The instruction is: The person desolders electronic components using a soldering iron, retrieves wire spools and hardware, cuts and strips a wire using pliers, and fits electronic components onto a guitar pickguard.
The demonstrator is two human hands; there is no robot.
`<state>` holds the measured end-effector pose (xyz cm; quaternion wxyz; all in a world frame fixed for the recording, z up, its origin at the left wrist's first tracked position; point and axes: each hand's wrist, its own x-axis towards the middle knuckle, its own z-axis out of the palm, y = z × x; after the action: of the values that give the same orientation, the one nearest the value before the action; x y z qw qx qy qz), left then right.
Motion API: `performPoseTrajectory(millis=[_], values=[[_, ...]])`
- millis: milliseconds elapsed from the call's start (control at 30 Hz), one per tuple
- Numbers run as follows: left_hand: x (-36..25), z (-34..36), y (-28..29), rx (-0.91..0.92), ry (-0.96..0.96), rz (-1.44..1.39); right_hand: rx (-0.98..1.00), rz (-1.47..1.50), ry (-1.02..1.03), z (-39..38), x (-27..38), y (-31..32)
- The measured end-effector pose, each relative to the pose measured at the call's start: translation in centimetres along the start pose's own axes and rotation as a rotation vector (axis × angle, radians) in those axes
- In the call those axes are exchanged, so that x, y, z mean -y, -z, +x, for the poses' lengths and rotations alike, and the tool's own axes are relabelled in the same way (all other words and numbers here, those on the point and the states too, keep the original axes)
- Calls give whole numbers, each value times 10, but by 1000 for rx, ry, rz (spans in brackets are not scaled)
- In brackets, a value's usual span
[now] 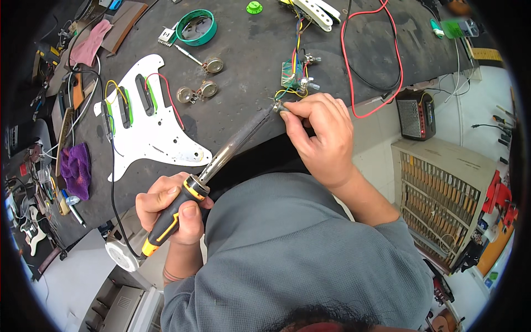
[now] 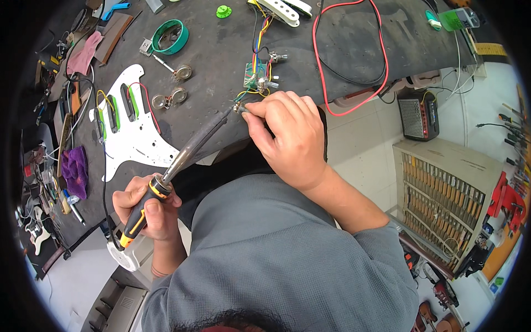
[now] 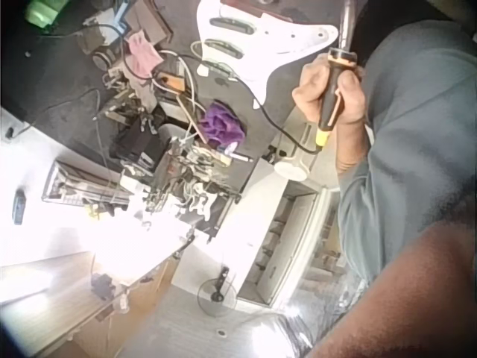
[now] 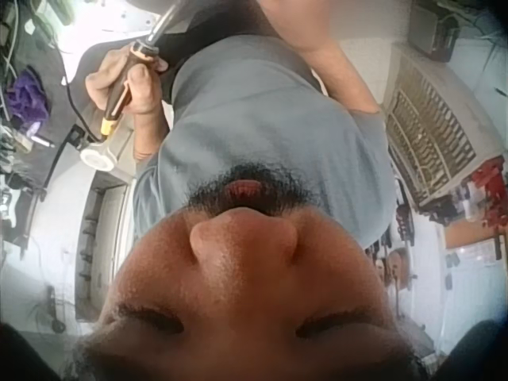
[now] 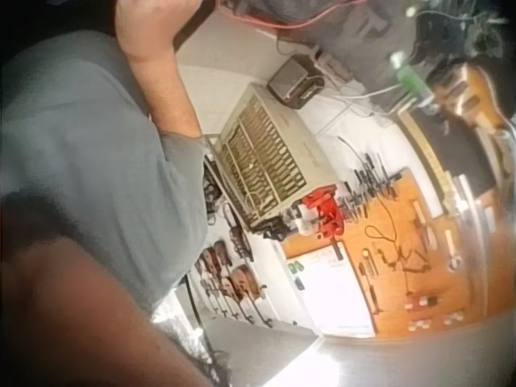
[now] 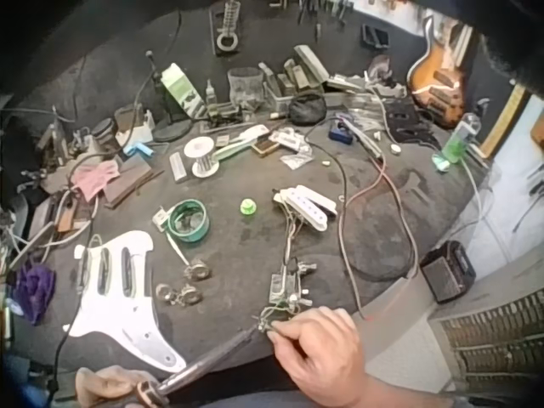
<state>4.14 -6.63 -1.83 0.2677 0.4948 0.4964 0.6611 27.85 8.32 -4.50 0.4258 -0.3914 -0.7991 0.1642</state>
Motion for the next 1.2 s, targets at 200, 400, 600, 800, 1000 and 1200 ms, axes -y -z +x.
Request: performPoseTrajectory(millis=[200, 400, 600, 800, 1000, 1200], values=[[2, 0, 2, -43, 45, -55, 7, -1, 21, 0, -1, 1], [1, -2, 2, -90, 86, -54, 3, 0, 12, 0, -1, 0], [1, -1, 3, -88, 82, -59, 14, -11, 16, 0, 0, 1], [-1, 4, 3, -93, 5, -73, 55, 12, -7, 6, 2, 7], [2, 4, 10, -195, -18, -171, 53, 37, 16, 14, 1, 12], [-2, 3, 6, -181, 0, -127, 206, -119, 84, 15, -4, 12]])
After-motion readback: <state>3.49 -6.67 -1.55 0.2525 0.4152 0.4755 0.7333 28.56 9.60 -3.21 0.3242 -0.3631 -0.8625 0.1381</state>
